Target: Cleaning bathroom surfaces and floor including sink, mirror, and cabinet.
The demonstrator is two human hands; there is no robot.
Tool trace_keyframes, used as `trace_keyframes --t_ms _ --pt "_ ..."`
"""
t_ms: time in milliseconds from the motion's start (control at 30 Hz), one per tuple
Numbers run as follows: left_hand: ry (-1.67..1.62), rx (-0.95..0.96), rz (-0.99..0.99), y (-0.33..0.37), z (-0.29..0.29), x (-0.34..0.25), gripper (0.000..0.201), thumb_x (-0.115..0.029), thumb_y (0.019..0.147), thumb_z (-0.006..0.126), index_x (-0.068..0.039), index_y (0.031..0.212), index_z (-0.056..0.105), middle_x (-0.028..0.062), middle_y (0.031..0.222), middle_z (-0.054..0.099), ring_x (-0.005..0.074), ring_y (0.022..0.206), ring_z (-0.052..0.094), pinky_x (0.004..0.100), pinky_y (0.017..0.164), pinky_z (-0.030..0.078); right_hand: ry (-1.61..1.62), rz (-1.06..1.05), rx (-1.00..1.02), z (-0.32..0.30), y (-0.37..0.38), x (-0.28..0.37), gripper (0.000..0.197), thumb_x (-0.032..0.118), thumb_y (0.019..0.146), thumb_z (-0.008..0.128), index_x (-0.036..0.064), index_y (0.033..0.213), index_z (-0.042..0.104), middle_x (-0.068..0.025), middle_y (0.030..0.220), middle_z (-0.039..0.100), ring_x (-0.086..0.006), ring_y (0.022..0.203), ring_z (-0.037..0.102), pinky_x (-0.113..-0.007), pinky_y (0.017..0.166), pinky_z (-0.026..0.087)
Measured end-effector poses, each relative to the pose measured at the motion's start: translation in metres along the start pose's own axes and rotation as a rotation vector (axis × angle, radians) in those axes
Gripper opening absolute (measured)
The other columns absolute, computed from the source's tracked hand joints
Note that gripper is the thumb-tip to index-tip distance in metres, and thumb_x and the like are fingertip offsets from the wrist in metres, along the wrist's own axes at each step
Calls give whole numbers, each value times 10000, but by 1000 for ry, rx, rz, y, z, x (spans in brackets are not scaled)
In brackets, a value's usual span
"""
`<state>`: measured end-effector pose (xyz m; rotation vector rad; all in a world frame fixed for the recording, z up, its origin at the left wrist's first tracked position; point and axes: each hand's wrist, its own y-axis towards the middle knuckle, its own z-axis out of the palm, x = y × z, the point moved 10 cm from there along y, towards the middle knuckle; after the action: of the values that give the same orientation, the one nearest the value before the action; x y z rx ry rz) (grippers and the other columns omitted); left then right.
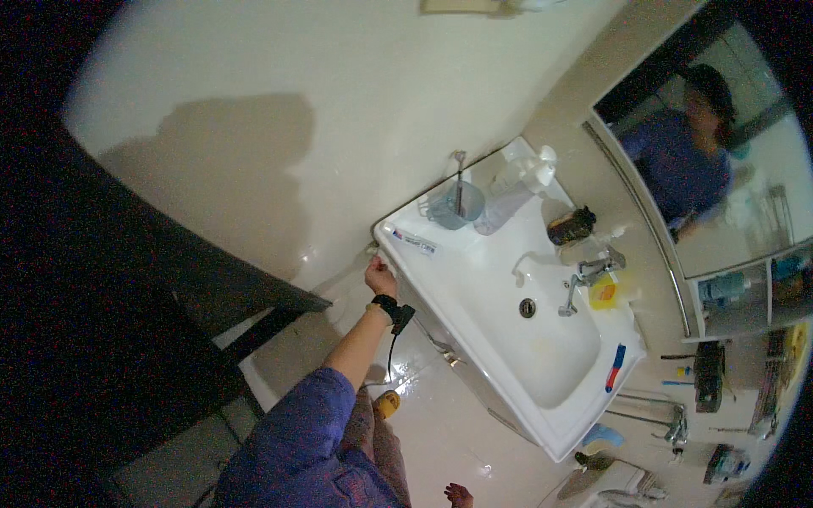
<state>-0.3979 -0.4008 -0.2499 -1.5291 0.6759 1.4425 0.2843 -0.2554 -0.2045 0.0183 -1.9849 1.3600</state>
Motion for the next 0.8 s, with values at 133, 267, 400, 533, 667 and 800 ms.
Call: trace_keyframes --t_ms 133,267,400,533,667,800 --pt "-38 -13 71 -50 -9 -30 270 -1 783 533 -4 1045 594 116 669 595 159 588 500 277 590 427 54 121 24 18 -7 -41 279 139 866 522 -41 1079 535 -152 953 619 -231 876 610 -299 704 497" --pt "399 580 -21 -169 14 -39 265 -42 789 556 -14 1048 604 144 787 641 161 689 586 288 659 461 79 135 3 22 -24 -59 271 136 866 522 -45 1068 540 -154 937 624 -229 864 617 -292 696 499" --pt "362 1022 -41 -232 -12 -51 295 -50 783 559 -50 1075 596 152 983 627 207 903 619 282 765 471 39 127 -78 34 -21 -14 268 144 874 497 -47 1057 543 -146 938 626 -200 816 616 -278 679 493" --pt "405 957 625 -190 14 -207 428 47 753 503 -81 1160 532 118 1159 546 283 1043 532 340 875 434 127 5 -213 29 -31 10 245 139 879 479 -23 1046 554 -134 930 628 -190 815 611 -270 701 474" --pt "658 1009 849 -144 57 -214 384 50 766 451 -54 1126 536 117 1168 523 348 1118 436 394 981 337 133 24 -255 47 -46 4 259 154 877 489 -25 1054 549 -134 939 626 -197 832 613 -281 707 481" --pt "1166 1037 1318 -216 77 -144 353 -57 810 425 -67 1151 516 102 1180 503 320 1096 450 442 981 314 189 69 -256 73 -71 -23 264 154 872 480 -40 1035 556 -142 934 628 -199 832 614 -287 698 488"
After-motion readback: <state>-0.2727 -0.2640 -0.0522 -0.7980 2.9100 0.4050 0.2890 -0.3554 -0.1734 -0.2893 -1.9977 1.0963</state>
